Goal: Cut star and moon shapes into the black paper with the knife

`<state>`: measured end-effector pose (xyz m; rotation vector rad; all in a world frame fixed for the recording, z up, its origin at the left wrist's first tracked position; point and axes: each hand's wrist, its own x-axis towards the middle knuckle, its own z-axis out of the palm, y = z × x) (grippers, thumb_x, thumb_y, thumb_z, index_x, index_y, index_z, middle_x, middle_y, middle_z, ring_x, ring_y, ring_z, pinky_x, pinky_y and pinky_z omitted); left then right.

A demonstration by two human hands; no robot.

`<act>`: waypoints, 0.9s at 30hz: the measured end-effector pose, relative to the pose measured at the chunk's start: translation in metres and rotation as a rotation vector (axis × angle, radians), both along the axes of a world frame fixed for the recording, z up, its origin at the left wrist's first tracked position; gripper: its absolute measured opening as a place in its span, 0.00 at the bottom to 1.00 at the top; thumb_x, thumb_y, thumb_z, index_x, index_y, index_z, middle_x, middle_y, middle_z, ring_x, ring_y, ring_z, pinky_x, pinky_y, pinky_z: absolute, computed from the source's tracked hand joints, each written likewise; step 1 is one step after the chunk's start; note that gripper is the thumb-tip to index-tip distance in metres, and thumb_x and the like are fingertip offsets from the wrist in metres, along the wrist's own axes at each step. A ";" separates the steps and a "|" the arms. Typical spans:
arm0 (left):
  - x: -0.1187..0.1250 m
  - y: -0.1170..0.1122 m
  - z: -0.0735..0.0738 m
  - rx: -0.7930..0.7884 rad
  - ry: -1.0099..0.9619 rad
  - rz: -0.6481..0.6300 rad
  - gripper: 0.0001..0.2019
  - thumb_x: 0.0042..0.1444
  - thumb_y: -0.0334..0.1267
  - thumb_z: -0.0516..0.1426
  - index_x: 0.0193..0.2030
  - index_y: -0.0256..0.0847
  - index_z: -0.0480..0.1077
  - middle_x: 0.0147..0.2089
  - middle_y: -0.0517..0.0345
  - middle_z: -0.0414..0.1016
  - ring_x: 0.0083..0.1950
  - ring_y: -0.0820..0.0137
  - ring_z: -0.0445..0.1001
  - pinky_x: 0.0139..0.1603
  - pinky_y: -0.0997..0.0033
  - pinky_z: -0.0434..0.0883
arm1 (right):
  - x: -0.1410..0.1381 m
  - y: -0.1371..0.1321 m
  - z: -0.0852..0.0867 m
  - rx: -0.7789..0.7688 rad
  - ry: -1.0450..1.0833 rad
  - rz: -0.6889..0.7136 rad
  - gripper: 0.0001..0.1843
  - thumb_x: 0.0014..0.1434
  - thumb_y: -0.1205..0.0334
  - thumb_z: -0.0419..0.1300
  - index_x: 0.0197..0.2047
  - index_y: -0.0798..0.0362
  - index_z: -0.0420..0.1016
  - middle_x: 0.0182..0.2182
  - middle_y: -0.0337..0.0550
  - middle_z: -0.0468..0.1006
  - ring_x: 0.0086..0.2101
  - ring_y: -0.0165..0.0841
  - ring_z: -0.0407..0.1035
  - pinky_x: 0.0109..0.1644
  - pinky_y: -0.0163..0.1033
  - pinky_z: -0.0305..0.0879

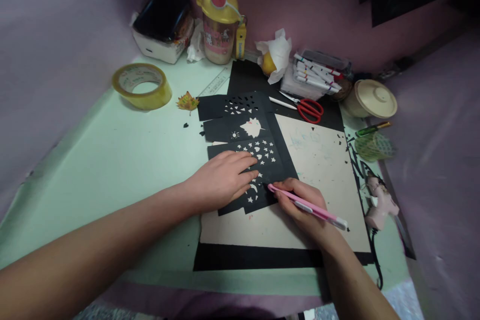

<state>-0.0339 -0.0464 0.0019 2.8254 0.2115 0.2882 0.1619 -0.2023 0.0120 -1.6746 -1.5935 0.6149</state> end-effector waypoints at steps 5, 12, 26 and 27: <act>0.001 0.000 -0.001 -0.006 0.067 0.004 0.16 0.69 0.39 0.50 0.59 0.39 0.69 0.66 0.49 0.65 0.68 0.58 0.62 0.68 0.57 0.60 | 0.023 0.013 0.001 0.030 -0.062 0.236 0.05 0.63 0.69 0.60 0.41 0.51 0.75 0.35 0.42 0.81 0.33 0.30 0.76 0.36 0.34 0.70; -0.003 0.002 0.000 -0.028 0.123 -0.055 0.21 0.63 0.28 0.52 0.62 0.40 0.66 0.70 0.44 0.59 0.72 0.53 0.55 0.70 0.53 0.57 | 0.032 0.020 -0.007 0.132 -0.053 0.382 0.09 0.61 0.73 0.60 0.43 0.52 0.74 0.34 0.44 0.79 0.33 0.32 0.74 0.37 0.36 0.70; -0.006 0.004 0.003 -0.086 0.106 -0.124 0.24 0.60 0.25 0.53 0.61 0.46 0.69 0.70 0.50 0.60 0.74 0.50 0.49 0.71 0.45 0.55 | 0.033 0.024 -0.004 0.159 -0.073 0.442 0.09 0.63 0.71 0.58 0.46 0.52 0.73 0.31 0.43 0.78 0.31 0.33 0.72 0.34 0.37 0.69; -0.006 0.004 0.003 -0.087 0.108 -0.118 0.23 0.60 0.26 0.53 0.61 0.46 0.69 0.70 0.50 0.60 0.74 0.50 0.50 0.71 0.45 0.55 | 0.033 0.025 -0.003 0.162 -0.082 0.445 0.09 0.63 0.71 0.57 0.46 0.51 0.73 0.30 0.43 0.78 0.30 0.33 0.72 0.33 0.37 0.69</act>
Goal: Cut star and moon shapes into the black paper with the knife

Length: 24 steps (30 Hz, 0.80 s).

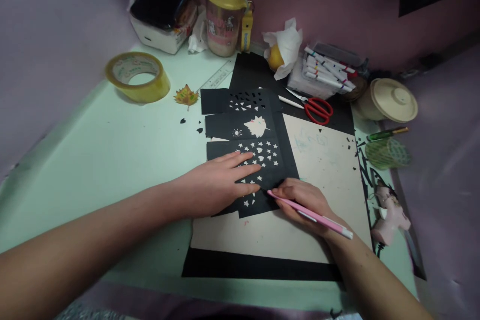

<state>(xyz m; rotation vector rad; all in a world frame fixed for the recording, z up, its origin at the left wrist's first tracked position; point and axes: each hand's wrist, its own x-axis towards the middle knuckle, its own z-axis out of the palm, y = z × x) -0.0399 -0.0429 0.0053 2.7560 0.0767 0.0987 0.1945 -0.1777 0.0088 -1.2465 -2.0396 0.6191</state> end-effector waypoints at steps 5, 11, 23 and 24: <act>0.001 -0.001 0.001 -0.034 -0.022 0.020 0.21 0.60 0.27 0.54 0.58 0.45 0.72 0.69 0.50 0.61 0.73 0.50 0.51 0.70 0.45 0.56 | -0.002 0.003 0.004 0.033 -0.027 -0.002 0.08 0.64 0.70 0.55 0.44 0.51 0.73 0.28 0.42 0.77 0.28 0.32 0.72 0.32 0.37 0.69; 0.002 0.000 0.003 -0.049 -0.025 0.022 0.21 0.58 0.26 0.56 0.58 0.45 0.72 0.69 0.51 0.62 0.73 0.51 0.52 0.70 0.46 0.56 | 0.000 0.002 0.002 0.049 -0.014 0.013 0.08 0.63 0.72 0.57 0.43 0.52 0.72 0.27 0.42 0.76 0.28 0.32 0.71 0.31 0.37 0.68; 0.002 0.000 0.002 -0.044 -0.009 0.019 0.21 0.59 0.26 0.55 0.58 0.45 0.72 0.69 0.50 0.62 0.73 0.50 0.52 0.70 0.45 0.57 | 0.000 0.000 0.001 0.028 0.002 0.006 0.07 0.64 0.70 0.57 0.44 0.51 0.73 0.29 0.43 0.78 0.29 0.33 0.72 0.33 0.38 0.70; 0.002 0.000 0.002 -0.048 -0.016 0.021 0.21 0.59 0.26 0.55 0.58 0.45 0.72 0.69 0.50 0.62 0.73 0.50 0.52 0.70 0.45 0.57 | 0.000 0.000 0.000 0.031 -0.002 0.010 0.07 0.64 0.70 0.57 0.44 0.51 0.73 0.29 0.43 0.78 0.29 0.33 0.72 0.33 0.37 0.70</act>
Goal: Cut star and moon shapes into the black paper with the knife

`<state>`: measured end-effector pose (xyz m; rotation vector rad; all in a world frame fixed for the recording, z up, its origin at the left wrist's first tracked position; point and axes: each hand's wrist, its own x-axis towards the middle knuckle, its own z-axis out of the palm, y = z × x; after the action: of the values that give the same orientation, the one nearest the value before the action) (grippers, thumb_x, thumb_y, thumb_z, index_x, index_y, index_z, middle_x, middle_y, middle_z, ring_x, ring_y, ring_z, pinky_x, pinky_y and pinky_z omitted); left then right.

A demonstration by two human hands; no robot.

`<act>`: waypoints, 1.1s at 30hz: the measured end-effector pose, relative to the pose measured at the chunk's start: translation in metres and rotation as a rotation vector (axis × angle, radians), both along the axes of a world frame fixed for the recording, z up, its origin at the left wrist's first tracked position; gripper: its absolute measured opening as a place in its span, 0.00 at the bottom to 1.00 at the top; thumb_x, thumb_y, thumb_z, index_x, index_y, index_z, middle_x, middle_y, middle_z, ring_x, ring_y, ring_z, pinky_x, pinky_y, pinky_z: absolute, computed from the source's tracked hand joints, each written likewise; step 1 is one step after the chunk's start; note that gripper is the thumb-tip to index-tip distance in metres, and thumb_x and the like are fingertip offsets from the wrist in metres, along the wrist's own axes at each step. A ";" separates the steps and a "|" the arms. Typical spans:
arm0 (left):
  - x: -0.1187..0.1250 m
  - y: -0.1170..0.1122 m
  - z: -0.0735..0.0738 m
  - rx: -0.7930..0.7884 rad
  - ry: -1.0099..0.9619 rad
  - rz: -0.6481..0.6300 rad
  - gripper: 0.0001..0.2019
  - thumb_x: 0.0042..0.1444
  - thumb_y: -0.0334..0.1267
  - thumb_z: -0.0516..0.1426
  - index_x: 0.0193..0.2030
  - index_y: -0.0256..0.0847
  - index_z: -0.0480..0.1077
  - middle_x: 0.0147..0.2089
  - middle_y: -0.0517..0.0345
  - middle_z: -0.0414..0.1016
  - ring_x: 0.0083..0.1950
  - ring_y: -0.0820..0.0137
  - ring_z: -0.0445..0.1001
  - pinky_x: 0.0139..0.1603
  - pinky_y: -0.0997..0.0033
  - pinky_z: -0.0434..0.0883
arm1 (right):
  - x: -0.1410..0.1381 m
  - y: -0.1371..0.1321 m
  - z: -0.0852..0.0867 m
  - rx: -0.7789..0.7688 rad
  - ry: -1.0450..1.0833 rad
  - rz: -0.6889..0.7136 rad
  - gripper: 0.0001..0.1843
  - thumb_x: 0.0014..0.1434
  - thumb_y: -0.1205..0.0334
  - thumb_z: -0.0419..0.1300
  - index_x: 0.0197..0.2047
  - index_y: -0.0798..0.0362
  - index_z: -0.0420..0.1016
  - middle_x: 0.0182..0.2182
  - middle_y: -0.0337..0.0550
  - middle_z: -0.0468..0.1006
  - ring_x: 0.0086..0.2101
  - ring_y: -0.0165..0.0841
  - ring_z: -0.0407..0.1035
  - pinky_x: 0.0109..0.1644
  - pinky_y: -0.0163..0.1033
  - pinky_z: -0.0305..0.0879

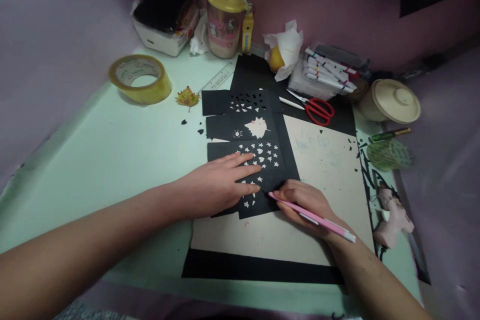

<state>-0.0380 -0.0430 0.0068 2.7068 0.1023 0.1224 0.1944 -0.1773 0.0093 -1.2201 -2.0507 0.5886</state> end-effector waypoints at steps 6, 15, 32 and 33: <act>-0.001 0.000 -0.002 -0.024 -0.023 0.007 0.21 0.58 0.26 0.56 0.58 0.46 0.71 0.69 0.52 0.61 0.74 0.52 0.51 0.71 0.47 0.54 | -0.001 0.001 0.002 0.031 -0.030 -0.018 0.07 0.63 0.70 0.56 0.41 0.51 0.73 0.27 0.40 0.77 0.28 0.32 0.72 0.32 0.36 0.69; 0.000 0.001 -0.001 -0.012 -0.006 -0.001 0.22 0.58 0.26 0.56 0.58 0.45 0.71 0.69 0.50 0.61 0.73 0.50 0.51 0.70 0.44 0.56 | 0.000 -0.001 0.001 0.014 -0.005 -0.012 0.08 0.64 0.71 0.56 0.44 0.51 0.72 0.28 0.41 0.76 0.28 0.32 0.71 0.32 0.36 0.68; -0.003 0.033 0.075 -0.444 -0.125 0.343 0.18 0.62 0.32 0.56 0.59 0.43 0.71 0.63 0.53 0.69 0.64 0.67 0.69 0.66 0.64 0.64 | -0.002 -0.008 -0.016 -0.006 -0.056 -0.069 0.07 0.67 0.68 0.52 0.37 0.50 0.67 0.27 0.38 0.71 0.27 0.31 0.68 0.29 0.35 0.62; -0.001 0.042 0.084 -0.582 -0.154 0.471 0.18 0.61 0.32 0.58 0.58 0.44 0.71 0.61 0.54 0.72 0.62 0.67 0.70 0.66 0.64 0.64 | -0.002 -0.008 -0.017 -0.019 -0.056 -0.072 0.07 0.67 0.67 0.52 0.37 0.49 0.67 0.27 0.38 0.70 0.27 0.31 0.68 0.29 0.35 0.62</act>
<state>-0.0392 -0.0006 0.0904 2.0421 0.6248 0.3744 0.1926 -0.1856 -0.0073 -1.3290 -2.0419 0.5477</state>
